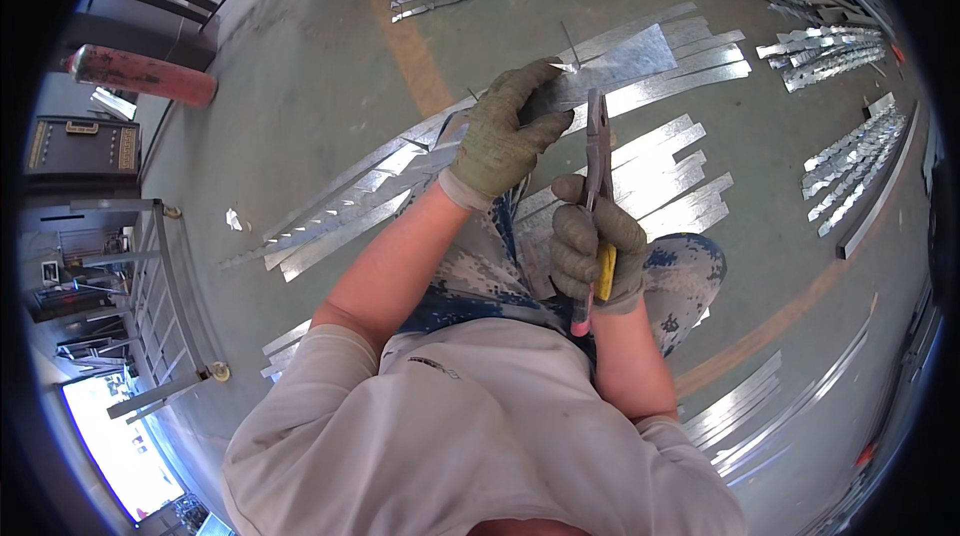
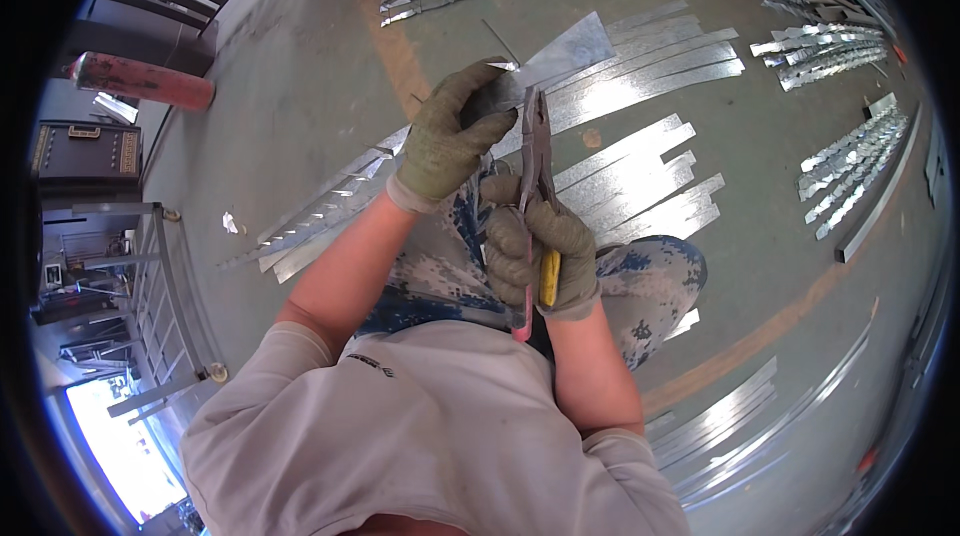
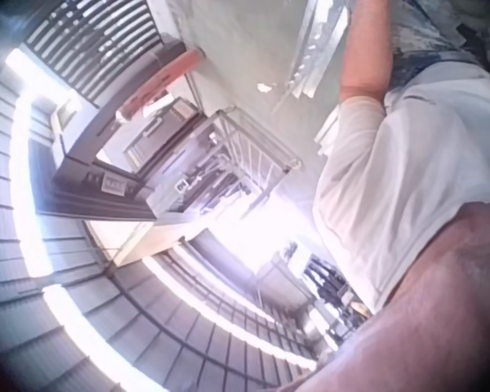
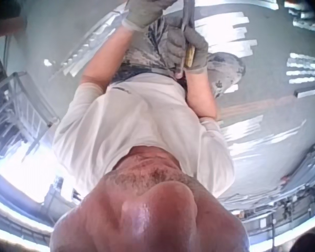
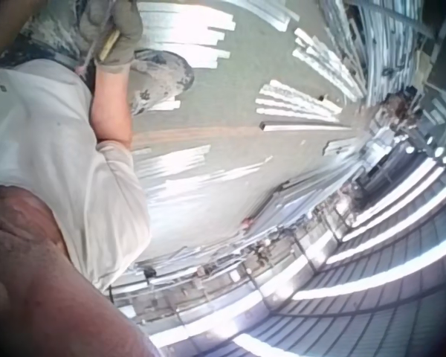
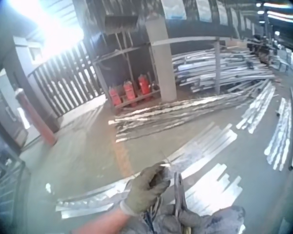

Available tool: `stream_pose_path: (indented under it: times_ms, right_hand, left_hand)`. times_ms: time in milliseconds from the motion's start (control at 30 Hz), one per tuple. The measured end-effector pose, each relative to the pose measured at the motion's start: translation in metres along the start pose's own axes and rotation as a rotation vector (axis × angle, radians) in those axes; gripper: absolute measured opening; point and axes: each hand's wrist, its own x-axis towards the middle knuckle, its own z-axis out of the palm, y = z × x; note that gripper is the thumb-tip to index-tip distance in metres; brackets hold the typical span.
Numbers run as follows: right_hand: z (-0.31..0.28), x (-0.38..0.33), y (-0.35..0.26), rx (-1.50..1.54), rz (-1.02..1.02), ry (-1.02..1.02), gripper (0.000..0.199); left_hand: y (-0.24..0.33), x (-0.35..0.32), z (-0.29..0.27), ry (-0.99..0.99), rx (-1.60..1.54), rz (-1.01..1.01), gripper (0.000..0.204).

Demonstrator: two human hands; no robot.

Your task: The person sits on the floor and uses tin snips to cut a long metal strip into smaller segments. The person repeatedly positions the snips, cuts, and drops the resulting pieces onto a growing pile on the floor.

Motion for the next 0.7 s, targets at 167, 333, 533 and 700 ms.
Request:
stream_pose_path:
  times_ms: [167,333,533,700]
  right_hand:
    - [0.006,-0.003,-0.005,-0.093,-0.018,0.036,0.058]
    - [0.022,-0.013,-0.012,-0.485,-0.077,0.382,0.053]
    - [0.022,-0.013,-0.017,-0.647,-0.066,0.430,0.051]
    - [0.052,-0.008,-0.020,-0.754,0.045,0.565,0.045]
  left_hand:
    - [-0.004,0.000,0.003,-0.011,-0.029,-0.027,0.055]
    - [0.000,0.003,0.001,-0.037,0.059,-0.002,0.055]
    - [-0.012,0.004,0.006,-0.021,-0.024,0.053,0.057]
    - [-0.023,-0.002,0.004,-0.012,-0.138,0.067,0.057]
